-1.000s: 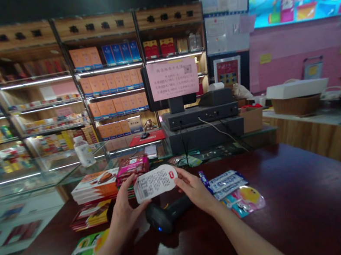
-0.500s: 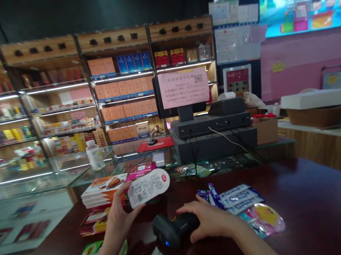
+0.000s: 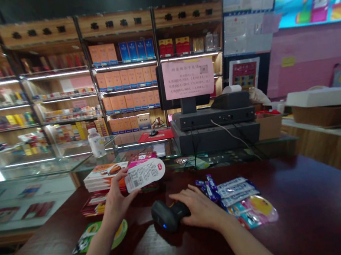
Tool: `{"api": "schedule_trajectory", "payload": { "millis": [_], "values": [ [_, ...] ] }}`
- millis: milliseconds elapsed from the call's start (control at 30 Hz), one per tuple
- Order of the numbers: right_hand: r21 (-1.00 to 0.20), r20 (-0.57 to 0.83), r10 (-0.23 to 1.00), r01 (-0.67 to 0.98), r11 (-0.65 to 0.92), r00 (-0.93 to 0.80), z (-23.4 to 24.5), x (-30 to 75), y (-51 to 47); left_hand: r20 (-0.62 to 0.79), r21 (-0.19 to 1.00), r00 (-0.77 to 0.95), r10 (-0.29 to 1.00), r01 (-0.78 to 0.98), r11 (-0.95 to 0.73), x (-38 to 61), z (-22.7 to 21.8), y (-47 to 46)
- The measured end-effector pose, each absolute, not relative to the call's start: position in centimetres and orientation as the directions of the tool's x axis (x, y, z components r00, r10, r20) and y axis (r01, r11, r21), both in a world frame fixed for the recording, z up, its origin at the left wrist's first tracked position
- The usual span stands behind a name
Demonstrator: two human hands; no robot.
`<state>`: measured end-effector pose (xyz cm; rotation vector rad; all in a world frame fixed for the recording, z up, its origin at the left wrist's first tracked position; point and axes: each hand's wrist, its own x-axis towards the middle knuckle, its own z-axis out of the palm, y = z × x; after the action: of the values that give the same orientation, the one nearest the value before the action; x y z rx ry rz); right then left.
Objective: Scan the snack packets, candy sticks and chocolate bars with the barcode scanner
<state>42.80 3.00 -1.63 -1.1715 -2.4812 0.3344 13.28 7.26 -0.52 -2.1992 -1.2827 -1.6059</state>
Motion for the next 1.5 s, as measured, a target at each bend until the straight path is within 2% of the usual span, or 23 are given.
{"api": "schedule_trajectory", "payload": {
  "millis": [133, 300, 633, 1000, 1267, 1500],
  "values": [
    [-0.349, 0.245, 0.761, 0.677, 0.648, -0.601, -1.6, 42.8, 3.1, 0.831, 0.369, 0.064, 0.553, 0.681, -0.633, 13.4, -0.5, 7.2],
    [-0.323, 0.336, 0.722, 0.646, 0.691, -0.605, -1.2, 42.6, 2.7, 0.837, 0.368, 0.061, 0.544, 0.674, -0.641, 13.5, -0.6, 7.2],
    [-0.367, 0.514, 0.693, 0.601, 0.71, -0.505, 0.8, 42.9, 2.0, 0.86, 0.341, 0.04, 0.508, 0.696, -0.632, 13.6, -1.1, 7.2],
    [-0.466, 0.488, 0.728, 0.561, 0.684, -0.482, 1.8, 43.4, 1.5, 0.875, 0.321, 0.021, 0.484, 0.724, -0.611, 13.5, -1.1, 7.1],
    [-0.485, 0.428, 0.729, 0.544, 0.684, -0.534, 2.4, 42.8, 1.0, 0.875, 0.329, 0.03, 0.484, 0.696, -0.638, 13.3, -1.4, 7.5],
    [-0.469, 0.454, 0.709, 0.532, 0.705, -0.539, 2.3, 42.9, 1.1, 0.871, 0.335, 0.041, 0.49, 0.682, -0.651, 13.1, -1.6, 7.7]
  ]
}}
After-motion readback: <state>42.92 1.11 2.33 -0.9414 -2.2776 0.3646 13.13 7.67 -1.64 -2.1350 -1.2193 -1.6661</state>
